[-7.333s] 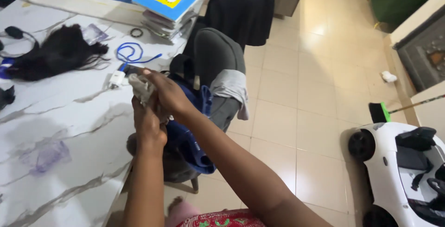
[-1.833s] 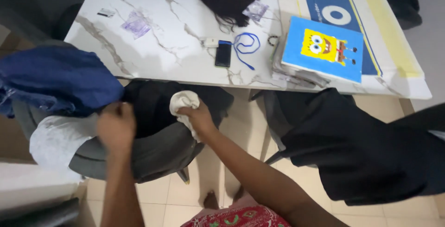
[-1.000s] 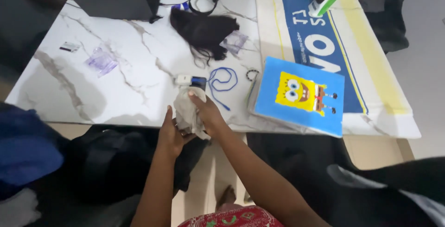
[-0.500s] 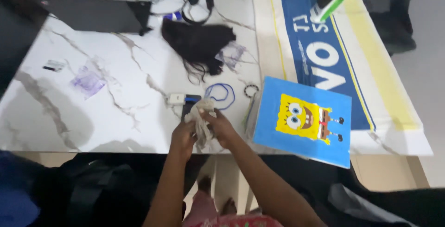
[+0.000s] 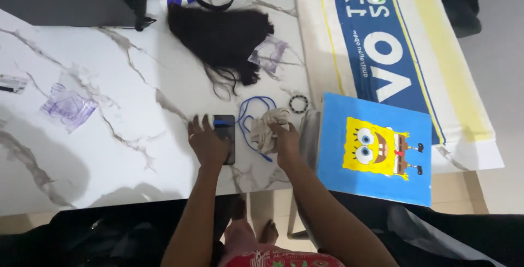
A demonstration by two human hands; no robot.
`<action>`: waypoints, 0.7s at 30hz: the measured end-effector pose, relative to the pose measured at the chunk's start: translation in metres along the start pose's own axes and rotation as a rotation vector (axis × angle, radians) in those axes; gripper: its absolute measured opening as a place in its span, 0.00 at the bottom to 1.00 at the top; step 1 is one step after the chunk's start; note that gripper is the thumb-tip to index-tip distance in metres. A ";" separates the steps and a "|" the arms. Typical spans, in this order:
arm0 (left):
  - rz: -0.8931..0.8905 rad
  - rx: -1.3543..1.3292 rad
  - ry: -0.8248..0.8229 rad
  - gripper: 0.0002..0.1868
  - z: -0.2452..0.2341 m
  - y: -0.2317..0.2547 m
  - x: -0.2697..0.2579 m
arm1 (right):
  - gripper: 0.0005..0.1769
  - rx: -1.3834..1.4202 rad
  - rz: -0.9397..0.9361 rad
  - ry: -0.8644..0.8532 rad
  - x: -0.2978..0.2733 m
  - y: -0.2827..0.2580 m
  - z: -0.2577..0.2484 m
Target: Cleaning a desk surface with a cloth and then ironing a striped towel.
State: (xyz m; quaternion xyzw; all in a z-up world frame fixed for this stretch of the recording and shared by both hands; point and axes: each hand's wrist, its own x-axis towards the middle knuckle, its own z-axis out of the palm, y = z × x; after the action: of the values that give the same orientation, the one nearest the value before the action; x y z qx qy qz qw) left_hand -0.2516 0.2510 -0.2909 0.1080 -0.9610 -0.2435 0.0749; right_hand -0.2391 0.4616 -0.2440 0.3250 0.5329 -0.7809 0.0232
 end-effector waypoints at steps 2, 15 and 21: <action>0.104 0.103 -0.056 0.51 -0.007 0.004 0.007 | 0.25 -0.040 0.025 0.023 -0.002 0.000 0.002; 0.130 0.216 -0.239 0.61 -0.005 0.013 0.013 | 0.24 -0.090 -0.004 0.057 0.009 0.013 -0.021; 0.127 0.045 -0.090 0.52 0.025 -0.003 -0.004 | 0.23 -0.018 0.024 0.073 0.002 0.008 -0.014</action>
State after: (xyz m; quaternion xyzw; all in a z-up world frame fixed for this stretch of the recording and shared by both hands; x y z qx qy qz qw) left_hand -0.2518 0.2604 -0.3147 0.0376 -0.9735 -0.2210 0.0446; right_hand -0.2304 0.4710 -0.2542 0.3596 0.5364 -0.7634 0.0157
